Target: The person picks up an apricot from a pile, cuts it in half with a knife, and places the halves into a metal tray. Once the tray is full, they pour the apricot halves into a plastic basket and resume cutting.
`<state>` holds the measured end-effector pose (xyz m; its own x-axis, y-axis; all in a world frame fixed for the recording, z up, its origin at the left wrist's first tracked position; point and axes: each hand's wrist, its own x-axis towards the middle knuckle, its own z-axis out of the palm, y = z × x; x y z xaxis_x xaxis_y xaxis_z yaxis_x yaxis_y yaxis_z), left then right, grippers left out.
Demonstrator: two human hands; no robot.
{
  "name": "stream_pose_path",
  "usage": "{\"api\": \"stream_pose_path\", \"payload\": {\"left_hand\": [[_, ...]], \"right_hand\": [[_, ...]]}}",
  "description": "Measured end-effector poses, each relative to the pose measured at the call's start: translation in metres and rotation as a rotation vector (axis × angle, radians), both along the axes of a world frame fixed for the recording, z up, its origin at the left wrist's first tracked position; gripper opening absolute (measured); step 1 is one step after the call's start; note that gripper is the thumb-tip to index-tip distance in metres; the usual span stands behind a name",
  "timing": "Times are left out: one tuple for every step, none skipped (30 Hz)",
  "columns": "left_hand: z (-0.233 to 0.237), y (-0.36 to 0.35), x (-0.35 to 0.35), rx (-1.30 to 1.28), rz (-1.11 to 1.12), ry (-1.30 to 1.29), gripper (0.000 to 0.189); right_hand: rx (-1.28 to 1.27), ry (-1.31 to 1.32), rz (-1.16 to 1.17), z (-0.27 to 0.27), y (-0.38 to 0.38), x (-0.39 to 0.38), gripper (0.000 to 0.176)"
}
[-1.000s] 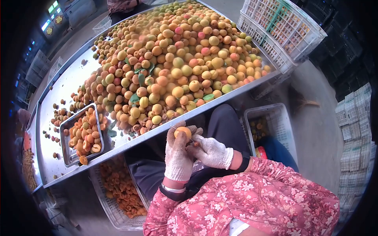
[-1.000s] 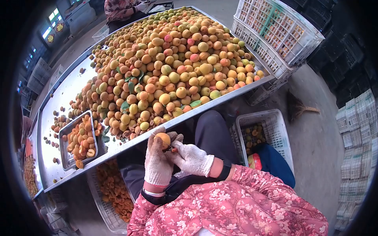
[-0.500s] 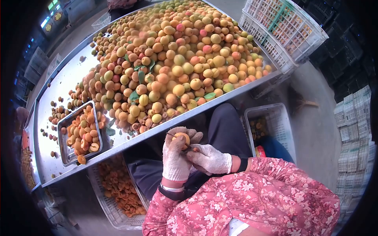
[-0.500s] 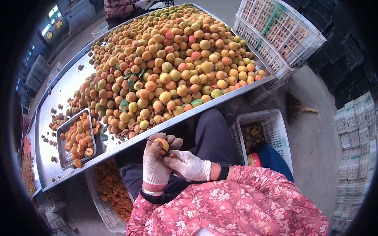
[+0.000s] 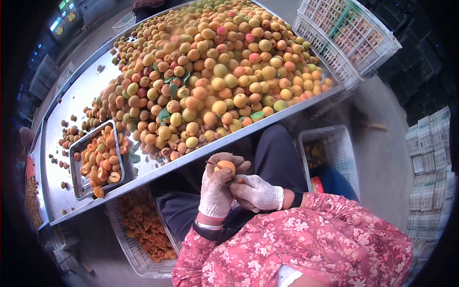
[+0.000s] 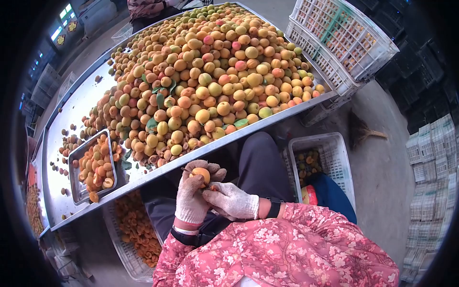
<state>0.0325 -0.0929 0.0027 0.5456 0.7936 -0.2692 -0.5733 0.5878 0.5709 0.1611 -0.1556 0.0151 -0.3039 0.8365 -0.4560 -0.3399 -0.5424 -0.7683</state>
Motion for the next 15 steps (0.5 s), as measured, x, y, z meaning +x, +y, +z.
{"api": "stream_pose_path", "payload": {"left_hand": [[0.003,0.001,0.001,0.012,-0.014,0.029,0.034],[0.004,0.002,0.001,0.011,-0.016,0.028,0.034],[0.005,0.004,0.001,0.017,-0.052,0.097,0.035],[0.005,0.005,0.000,0.024,-0.087,0.165,0.037],[0.003,0.006,-0.001,0.024,-0.087,0.165,0.037],[0.000,0.007,-0.003,0.113,-0.116,0.278,0.039],[-0.002,0.007,-0.004,0.201,-0.143,0.391,0.041],[0.000,0.008,-0.004,0.202,-0.143,0.392,0.041],[0.003,0.008,-0.004,0.226,-0.134,0.438,0.041],[0.005,0.007,-0.004,0.250,-0.125,0.484,0.041],[0.006,0.007,-0.004,0.251,-0.123,0.484,0.041],[0.008,0.007,-0.004,0.318,-0.101,0.548,0.039],[0.008,0.006,-0.004,0.385,-0.079,0.611,0.038],[0.009,0.006,-0.005,0.386,-0.078,0.610,0.038],[0.009,0.005,-0.006,0.449,-0.069,0.699,0.036]], "right_hand": [[0.013,-0.011,-0.025,0.000,0.000,0.000,0.021],[0.011,-0.012,-0.028,-0.001,0.000,0.001,0.021],[0.014,-0.016,-0.036,-0.001,0.000,0.001,0.020],[0.017,-0.020,-0.044,-0.002,0.000,0.002,0.019],[0.017,-0.020,-0.044,-0.003,-0.001,0.001,0.019],[0.043,-0.042,-0.070,-0.004,-0.001,-0.001,0.022],[0.068,-0.063,-0.096,-0.004,-0.002,-0.002,0.025],[0.069,-0.063,-0.095,-0.003,-0.001,-0.002,0.025],[0.070,-0.073,-0.097,-0.001,-0.001,-0.003,0.026],[0.073,-0.082,-0.098,0.001,0.000,-0.003,0.027],[0.074,-0.082,-0.097,0.003,0.000,-0.002,0.027],[0.038,-0.080,-0.069,0.004,0.000,0.000,0.022],[0.002,-0.079,-0.042,0.005,0.001,0.002,0.018],[0.003,-0.080,-0.042,0.006,0.001,0.002,0.018],[0.011,-0.101,-0.027,0.007,0.001,0.002,0.018]]}}
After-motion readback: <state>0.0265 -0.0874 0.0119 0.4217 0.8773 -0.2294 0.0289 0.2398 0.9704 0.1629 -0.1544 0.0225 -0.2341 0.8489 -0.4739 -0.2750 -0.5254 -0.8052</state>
